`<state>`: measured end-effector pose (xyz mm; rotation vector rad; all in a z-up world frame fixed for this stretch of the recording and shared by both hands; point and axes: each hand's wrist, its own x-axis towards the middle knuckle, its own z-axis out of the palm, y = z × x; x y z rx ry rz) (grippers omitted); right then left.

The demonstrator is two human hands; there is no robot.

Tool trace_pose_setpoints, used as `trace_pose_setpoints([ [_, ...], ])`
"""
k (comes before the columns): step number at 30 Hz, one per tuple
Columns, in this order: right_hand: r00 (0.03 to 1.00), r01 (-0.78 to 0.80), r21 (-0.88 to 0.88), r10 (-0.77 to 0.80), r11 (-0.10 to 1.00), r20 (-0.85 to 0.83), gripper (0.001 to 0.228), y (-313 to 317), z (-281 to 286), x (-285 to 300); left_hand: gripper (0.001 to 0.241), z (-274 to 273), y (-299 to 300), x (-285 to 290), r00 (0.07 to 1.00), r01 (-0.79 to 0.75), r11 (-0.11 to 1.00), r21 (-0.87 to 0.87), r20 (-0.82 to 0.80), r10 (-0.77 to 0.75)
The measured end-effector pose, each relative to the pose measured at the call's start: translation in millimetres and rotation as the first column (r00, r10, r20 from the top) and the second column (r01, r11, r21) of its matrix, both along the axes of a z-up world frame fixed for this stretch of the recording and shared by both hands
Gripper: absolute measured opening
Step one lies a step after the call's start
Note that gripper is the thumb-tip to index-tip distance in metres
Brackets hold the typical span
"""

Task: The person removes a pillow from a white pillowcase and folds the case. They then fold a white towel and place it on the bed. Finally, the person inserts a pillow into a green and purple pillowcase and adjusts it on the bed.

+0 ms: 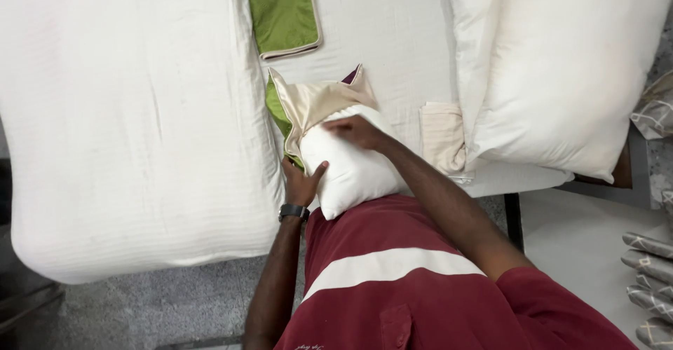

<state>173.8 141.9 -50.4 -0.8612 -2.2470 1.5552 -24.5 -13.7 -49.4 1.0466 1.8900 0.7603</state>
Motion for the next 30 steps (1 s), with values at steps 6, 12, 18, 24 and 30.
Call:
trace_pose_setpoints([
  [6, 0.859, 0.488, 0.204, -0.508, 0.849, 0.058, 0.031, -11.1, -0.5, -15.0, 0.138, -22.6, -14.2, 1.1, 0.993, 0.042, 0.999, 0.032, -0.115, -0.038],
  [12, 0.936, 0.297, 0.598, -0.352, 0.745, -0.025, 0.025, 7.8, -28.8, -30.5, 0.078, 4.5, 6.3, -22.9, 0.951, 0.083, 0.980, -0.179, -0.279, -0.131],
  [18, 0.957, 0.172, 0.447, -0.256, 0.878, 0.135, 0.012, 14.5, -42.7, -35.1, 0.029, -34.5, -13.1, -45.7, 0.926, 0.238, 0.966, 0.105, -0.325, -0.193],
  [24, 0.963, 0.092, 0.455, -0.195, 0.886, 0.185, 0.011, -19.7, -12.7, -20.4, 0.023, -37.6, -54.3, -51.6, 0.724, 0.532, 0.765, -0.364, -0.273, -0.634],
  [30, 0.991, 0.033, 0.409, -0.085, 0.912, 0.107, 0.024, -47.3, -10.3, 23.5, 0.021, -48.5, -79.2, -49.6, 0.752, 0.566, 0.748, -0.346, -0.153, -0.641],
])
